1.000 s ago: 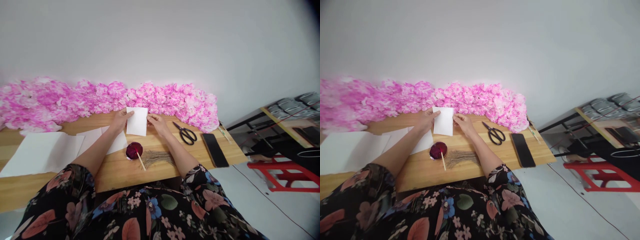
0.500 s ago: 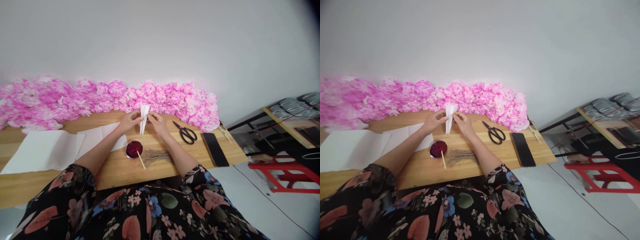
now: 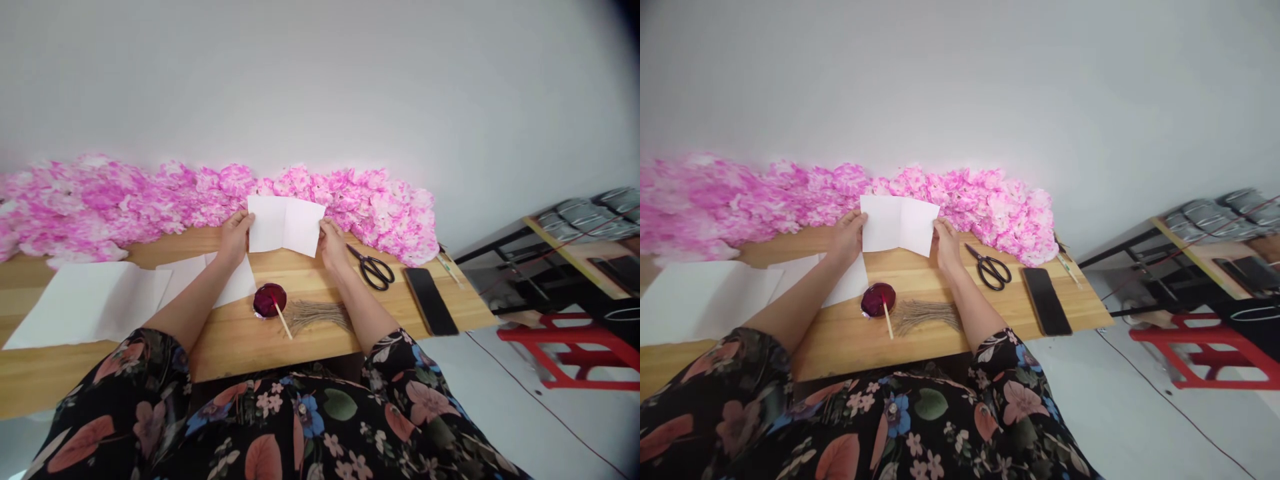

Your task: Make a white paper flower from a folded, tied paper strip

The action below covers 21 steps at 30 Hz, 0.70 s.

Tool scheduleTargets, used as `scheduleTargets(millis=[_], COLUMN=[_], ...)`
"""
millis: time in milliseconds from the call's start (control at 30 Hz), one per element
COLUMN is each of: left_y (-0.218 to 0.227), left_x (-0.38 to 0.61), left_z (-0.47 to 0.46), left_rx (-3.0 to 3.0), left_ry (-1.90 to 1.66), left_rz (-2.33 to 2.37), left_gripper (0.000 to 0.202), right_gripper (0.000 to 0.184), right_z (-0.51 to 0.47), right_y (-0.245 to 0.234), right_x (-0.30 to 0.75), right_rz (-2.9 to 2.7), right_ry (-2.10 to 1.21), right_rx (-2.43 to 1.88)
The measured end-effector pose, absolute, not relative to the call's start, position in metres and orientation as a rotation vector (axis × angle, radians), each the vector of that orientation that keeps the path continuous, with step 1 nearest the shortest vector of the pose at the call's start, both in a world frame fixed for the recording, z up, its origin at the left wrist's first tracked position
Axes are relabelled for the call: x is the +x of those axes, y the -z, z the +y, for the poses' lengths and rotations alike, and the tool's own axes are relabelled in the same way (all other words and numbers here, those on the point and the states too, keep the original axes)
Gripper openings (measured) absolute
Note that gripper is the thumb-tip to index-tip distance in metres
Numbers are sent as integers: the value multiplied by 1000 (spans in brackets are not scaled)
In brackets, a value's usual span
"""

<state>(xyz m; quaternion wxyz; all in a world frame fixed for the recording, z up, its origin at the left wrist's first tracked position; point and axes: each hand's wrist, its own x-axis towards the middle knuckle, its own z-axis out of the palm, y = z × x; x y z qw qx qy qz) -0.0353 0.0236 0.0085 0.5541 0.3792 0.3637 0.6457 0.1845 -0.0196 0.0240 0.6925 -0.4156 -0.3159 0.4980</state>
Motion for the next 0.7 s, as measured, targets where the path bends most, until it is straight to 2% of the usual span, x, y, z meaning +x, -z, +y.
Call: scheduleTargets(millis=[167, 467, 700], left_y=[-9, -14, -20], left_x=[-38, -37, -34], left_z=[25, 20, 11], left_rx=[908, 958, 1076], left_ry=[-1532, -1488, -1213], left_rz=[873, 851, 931], left_gripper=[23, 30, 45], right_gripper=[26, 32, 28], right_z=[-13, -14, -16], right_y=[-24, -26, -27], right_x=[194, 197, 195], right_rz=[-677, -686, -735], right_ry=[-1054, -1083, -1039], right_rx=[-961, -908, -1001])
